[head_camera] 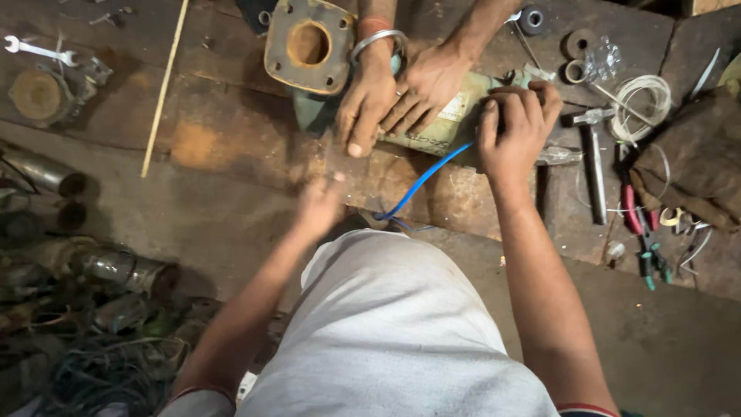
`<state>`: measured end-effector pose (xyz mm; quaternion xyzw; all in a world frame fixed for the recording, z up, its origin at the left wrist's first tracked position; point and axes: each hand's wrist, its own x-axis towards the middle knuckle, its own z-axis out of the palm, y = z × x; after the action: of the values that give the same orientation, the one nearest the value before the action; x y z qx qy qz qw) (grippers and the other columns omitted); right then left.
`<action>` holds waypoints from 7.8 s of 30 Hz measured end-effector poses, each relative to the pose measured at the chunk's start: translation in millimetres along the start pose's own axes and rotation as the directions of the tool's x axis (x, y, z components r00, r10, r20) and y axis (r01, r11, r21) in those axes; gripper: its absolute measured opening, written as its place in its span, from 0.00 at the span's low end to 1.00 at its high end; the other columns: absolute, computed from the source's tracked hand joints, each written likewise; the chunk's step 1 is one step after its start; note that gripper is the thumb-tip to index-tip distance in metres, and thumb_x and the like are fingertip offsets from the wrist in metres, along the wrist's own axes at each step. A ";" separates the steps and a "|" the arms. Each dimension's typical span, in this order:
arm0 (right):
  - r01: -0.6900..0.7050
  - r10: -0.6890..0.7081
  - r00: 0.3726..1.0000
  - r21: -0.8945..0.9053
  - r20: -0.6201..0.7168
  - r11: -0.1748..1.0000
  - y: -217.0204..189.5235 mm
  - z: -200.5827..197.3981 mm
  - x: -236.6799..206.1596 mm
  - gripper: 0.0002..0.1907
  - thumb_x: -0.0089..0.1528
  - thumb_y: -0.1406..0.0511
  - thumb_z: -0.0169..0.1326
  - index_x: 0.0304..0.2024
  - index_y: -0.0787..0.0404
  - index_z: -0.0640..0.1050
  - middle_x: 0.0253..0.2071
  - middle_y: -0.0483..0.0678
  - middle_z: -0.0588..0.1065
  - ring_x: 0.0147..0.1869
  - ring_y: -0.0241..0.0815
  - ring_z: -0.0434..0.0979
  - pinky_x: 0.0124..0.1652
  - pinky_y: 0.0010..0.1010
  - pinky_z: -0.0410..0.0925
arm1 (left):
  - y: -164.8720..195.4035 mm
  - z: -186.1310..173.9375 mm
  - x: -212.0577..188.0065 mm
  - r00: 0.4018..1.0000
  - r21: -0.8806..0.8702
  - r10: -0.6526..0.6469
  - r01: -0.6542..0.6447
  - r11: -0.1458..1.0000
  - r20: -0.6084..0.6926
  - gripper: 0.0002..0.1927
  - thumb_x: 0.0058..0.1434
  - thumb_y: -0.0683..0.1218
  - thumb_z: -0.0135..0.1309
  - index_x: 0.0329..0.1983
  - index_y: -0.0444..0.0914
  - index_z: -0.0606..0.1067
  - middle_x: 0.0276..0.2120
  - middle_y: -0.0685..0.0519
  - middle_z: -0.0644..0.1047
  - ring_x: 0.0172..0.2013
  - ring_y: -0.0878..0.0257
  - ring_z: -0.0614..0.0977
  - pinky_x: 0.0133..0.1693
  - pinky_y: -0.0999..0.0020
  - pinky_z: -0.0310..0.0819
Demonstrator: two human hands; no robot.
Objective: The person works on a rusty electric water pump lying on a wooden workbench, turning it to access different sides and using a spanner and hammer to loosen and remove bolts from the pump casing. A second person briefly assists holding the pump while the person continues working on the fasteners.
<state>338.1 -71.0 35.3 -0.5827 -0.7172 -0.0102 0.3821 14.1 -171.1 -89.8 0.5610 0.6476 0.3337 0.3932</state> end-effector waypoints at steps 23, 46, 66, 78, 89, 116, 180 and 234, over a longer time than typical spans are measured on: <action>-0.248 0.201 0.949 -0.180 -0.244 0.952 -38.3 5.6 -74.6 0.14 0.76 0.66 0.50 0.63 0.63 0.73 0.67 0.53 0.74 0.77 0.61 0.59 0.73 0.49 0.51 | 77.8 -101.1 -60.9 0.561 -0.474 -0.049 0.739 0.480 0.826 0.07 0.70 0.49 0.48 0.40 0.43 0.66 0.26 0.55 0.71 0.26 0.67 0.74 0.28 0.72 0.70; -0.621 0.646 0.763 -0.253 0.025 0.742 -70.9 -6.9 -268.4 0.21 0.69 0.60 0.54 0.62 0.60 0.72 0.60 0.59 0.71 0.66 0.62 0.65 0.63 0.52 0.58 | -19.1 -79.8 149.9 0.993 -0.123 0.114 -0.114 0.986 -0.012 0.29 0.81 0.55 0.46 0.74 0.30 0.61 0.70 0.37 0.65 0.70 0.45 0.65 0.68 0.53 0.57; -0.714 0.717 0.692 -0.223 -0.084 0.664 -11.8 -74.0 -281.6 0.15 0.69 0.60 0.55 0.55 0.59 0.77 0.59 0.55 0.73 0.66 0.58 0.68 0.62 0.48 0.61 | -52.8 -45.1 190.9 0.999 -0.578 -0.050 0.038 0.815 -0.006 0.31 0.74 0.55 0.49 0.74 0.35 0.60 0.71 0.48 0.66 0.68 0.56 0.68 0.70 0.58 0.62; -0.546 0.591 0.805 -0.453 -0.049 0.705 78.2 -79.9 -228.8 0.25 0.67 0.56 0.61 0.59 0.65 0.72 0.56 0.61 0.70 0.58 0.63 0.67 0.55 0.51 0.60 | 4.7 -60.0 181.9 0.943 -0.627 -0.134 0.305 0.716 0.305 0.27 0.75 0.56 0.49 0.71 0.40 0.65 0.64 0.52 0.72 0.63 0.57 0.74 0.65 0.56 0.73; -0.568 0.613 0.787 -0.307 0.069 0.764 154.4 -80.7 -225.8 0.22 0.69 0.58 0.63 0.60 0.62 0.74 0.52 0.61 0.68 0.55 0.64 0.68 0.52 0.52 0.65 | 1.2 -37.0 172.7 0.967 -0.563 -0.181 0.251 0.788 0.178 0.25 0.75 0.53 0.44 0.71 0.39 0.66 0.66 0.51 0.73 0.65 0.54 0.75 0.67 0.53 0.72; -0.642 0.720 0.648 -0.332 0.247 0.692 168.7 -73.5 -218.4 0.26 0.71 0.56 0.61 0.64 0.64 0.72 0.54 0.58 0.70 0.54 0.60 0.68 0.52 0.48 0.63 | -5.9 -38.1 174.6 0.920 -0.423 -0.365 0.391 0.817 0.146 0.29 0.75 0.57 0.38 0.73 0.37 0.65 0.69 0.48 0.71 0.69 0.51 0.74 0.70 0.50 0.68; -0.484 0.895 0.218 0.839 0.390 -0.248 -22.4 -7.8 -265.0 0.17 0.63 0.70 0.56 0.50 0.57 0.63 0.22 0.42 0.63 0.17 0.35 0.60 0.17 0.30 0.57 | -23.0 -72.3 186.5 0.944 -0.570 0.056 0.149 0.808 0.326 0.27 0.75 0.59 0.46 0.70 0.41 0.67 0.67 0.52 0.71 0.67 0.55 0.73 0.70 0.54 0.67; -0.882 0.720 0.334 0.472 0.608 0.011 257.8 -172.6 -36.5 0.25 0.63 0.68 0.53 0.62 0.57 0.64 0.29 0.45 0.68 0.24 0.37 0.67 0.22 0.30 0.62 | -12.5 -73.5 174.7 0.918 -0.630 -0.390 0.345 0.696 0.071 0.29 0.70 0.61 0.45 0.68 0.42 0.70 0.61 0.53 0.76 0.61 0.57 0.78 0.62 0.56 0.75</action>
<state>649.2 -97.9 26.0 -0.6610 -0.2151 0.5636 0.4462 -67.3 0.5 -89.9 0.2440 0.6096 0.4644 0.5943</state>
